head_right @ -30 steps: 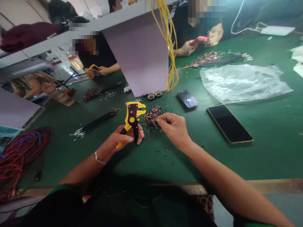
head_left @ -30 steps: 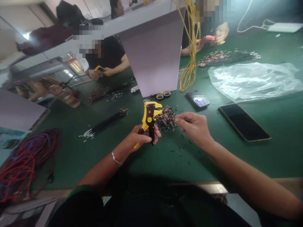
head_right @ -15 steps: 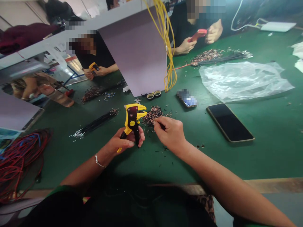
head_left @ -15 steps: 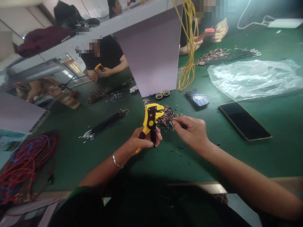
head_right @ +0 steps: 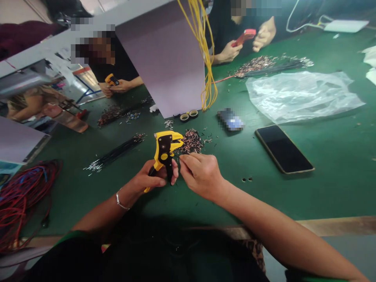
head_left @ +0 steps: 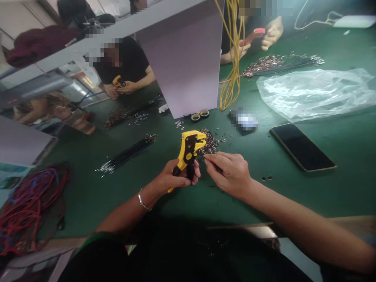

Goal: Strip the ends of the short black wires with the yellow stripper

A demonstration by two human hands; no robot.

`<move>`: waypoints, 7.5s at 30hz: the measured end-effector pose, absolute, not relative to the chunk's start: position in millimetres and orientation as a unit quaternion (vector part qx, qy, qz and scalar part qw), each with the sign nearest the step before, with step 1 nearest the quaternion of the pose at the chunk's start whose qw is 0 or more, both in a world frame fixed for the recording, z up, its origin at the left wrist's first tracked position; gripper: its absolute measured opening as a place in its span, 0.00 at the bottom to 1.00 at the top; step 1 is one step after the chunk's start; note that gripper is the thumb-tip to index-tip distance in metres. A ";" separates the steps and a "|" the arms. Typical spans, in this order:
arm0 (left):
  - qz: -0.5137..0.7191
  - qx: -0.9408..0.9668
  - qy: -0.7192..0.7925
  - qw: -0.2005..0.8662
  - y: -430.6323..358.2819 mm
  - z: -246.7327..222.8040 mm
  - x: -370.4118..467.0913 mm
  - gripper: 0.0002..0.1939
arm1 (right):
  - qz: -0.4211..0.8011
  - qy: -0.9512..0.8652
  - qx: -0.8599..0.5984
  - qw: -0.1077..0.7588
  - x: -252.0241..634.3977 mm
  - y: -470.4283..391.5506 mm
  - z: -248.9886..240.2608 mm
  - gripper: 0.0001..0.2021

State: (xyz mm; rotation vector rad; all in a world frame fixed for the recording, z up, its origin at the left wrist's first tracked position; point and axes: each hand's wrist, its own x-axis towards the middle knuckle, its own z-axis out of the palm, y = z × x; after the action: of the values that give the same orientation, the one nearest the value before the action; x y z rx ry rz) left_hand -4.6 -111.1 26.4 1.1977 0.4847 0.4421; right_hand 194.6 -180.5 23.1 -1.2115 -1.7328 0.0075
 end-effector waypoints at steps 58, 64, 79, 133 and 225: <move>0.181 0.501 0.166 0.830 -101.2 20.4 -10.3 0.27 | 0.372 -0.507 -0.533 0.566 208.0 -166.5 30.5 0.10; 0.197 0.523 0.166 0.812 -101.4 21.7 -11.0 0.27 | 0.277 -0.578 -0.548 0.537 209.1 -168.6 27.8 0.12; 0.173 0.623 0.183 0.741 -113.7 25.3 -6.9 0.18 | 0.092 -0.717 -0.502 0.475 192.2 -181.6 25.9 0.13; 0.115 0.533 0.158 0.823 -105.2 24.0 -11.1 0.26 | 0.362 -0.564 -0.498 0.550 218.7 -167.4 32.6 0.08; 0.219 0.694 0.192 0.658 -104.6 16.8 -9.8 0.25 | 0.453 -0.486 -0.547 0.509 195.9 -173.0 41.7 0.10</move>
State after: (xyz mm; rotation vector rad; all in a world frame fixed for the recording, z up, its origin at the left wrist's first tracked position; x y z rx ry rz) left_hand -9.8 -104.6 16.8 1.5720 0.4347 0.4949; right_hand 195.9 -173.0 41.7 -1.3187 -1.1708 1.0908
